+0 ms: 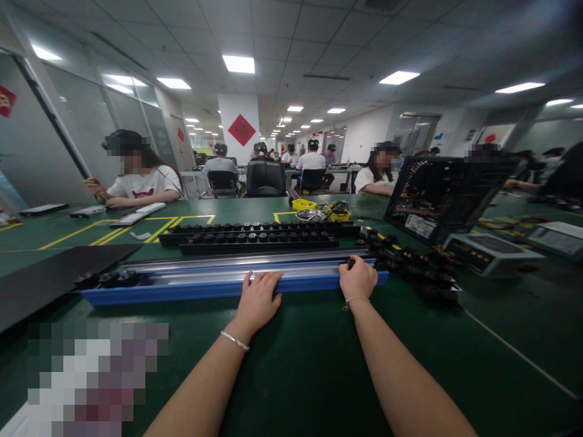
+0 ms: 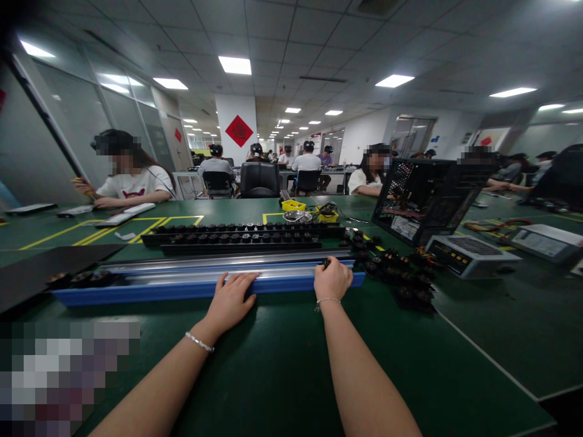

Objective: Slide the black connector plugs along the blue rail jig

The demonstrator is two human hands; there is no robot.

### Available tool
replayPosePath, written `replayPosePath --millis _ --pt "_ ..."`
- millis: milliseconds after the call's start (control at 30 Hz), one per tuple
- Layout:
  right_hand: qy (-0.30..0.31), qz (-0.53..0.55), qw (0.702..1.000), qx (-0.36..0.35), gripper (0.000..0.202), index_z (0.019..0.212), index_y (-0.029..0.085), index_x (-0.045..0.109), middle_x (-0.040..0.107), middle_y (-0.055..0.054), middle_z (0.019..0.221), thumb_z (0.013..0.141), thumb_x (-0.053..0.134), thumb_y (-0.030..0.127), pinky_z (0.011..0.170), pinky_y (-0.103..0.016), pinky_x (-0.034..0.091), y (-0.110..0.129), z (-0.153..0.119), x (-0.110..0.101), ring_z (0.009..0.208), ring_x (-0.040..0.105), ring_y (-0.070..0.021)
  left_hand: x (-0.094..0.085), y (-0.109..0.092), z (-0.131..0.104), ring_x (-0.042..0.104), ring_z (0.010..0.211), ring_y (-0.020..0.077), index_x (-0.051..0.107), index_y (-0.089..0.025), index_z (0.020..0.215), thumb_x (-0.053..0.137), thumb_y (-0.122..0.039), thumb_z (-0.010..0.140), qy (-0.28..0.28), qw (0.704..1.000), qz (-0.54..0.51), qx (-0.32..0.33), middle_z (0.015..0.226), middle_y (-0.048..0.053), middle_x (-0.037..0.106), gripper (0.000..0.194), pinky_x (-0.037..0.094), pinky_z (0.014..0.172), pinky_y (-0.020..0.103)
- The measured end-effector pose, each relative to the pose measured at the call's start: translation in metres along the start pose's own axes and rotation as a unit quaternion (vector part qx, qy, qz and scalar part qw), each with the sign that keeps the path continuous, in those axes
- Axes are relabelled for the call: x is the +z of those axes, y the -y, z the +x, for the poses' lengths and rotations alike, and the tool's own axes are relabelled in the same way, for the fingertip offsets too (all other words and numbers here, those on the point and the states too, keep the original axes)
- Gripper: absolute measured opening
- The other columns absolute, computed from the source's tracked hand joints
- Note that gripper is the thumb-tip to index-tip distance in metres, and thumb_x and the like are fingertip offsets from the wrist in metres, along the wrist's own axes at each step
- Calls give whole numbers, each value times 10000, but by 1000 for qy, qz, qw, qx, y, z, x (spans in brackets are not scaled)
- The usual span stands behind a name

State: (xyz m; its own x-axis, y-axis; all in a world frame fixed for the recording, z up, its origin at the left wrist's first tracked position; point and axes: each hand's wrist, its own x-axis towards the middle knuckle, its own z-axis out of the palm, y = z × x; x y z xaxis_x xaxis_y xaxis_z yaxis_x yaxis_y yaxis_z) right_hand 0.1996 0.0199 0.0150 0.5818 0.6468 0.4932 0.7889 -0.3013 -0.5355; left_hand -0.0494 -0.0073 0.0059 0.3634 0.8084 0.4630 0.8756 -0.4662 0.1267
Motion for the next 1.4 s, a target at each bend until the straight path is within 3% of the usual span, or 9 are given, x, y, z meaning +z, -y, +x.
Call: replayPosePath --millis 467,800,1400 --pt "-9 -16 1000 5 367 1029 124 627 651 -129 916 739 438 247 886 -356 294 -4 3 1 912 528 -240 -1 -1 0 486 1174 214 478 -303 1235 503 -293 808 1 1000 0 1 1244 22 587 428 171 1097 486" --pt "38 -30 998 -28 377 1069 164 588 649 -84 971 731 461 272 917 -345 280 -14 5 -2 903 547 -214 -1 1 1 486 1169 212 477 -301 1236 490 -294 817 -2 1000 -8 2 1242 12 588 419 210 1077 467" --pt "14 -18 1000 -9 402 1094 166 617 656 -86 1012 744 453 273 978 -366 261 -23 8 1 938 550 -213 1 1 1 496 1147 204 470 -302 1227 500 -283 813 -1 1000 -15 4 1239 -2 592 415 253 1031 446"
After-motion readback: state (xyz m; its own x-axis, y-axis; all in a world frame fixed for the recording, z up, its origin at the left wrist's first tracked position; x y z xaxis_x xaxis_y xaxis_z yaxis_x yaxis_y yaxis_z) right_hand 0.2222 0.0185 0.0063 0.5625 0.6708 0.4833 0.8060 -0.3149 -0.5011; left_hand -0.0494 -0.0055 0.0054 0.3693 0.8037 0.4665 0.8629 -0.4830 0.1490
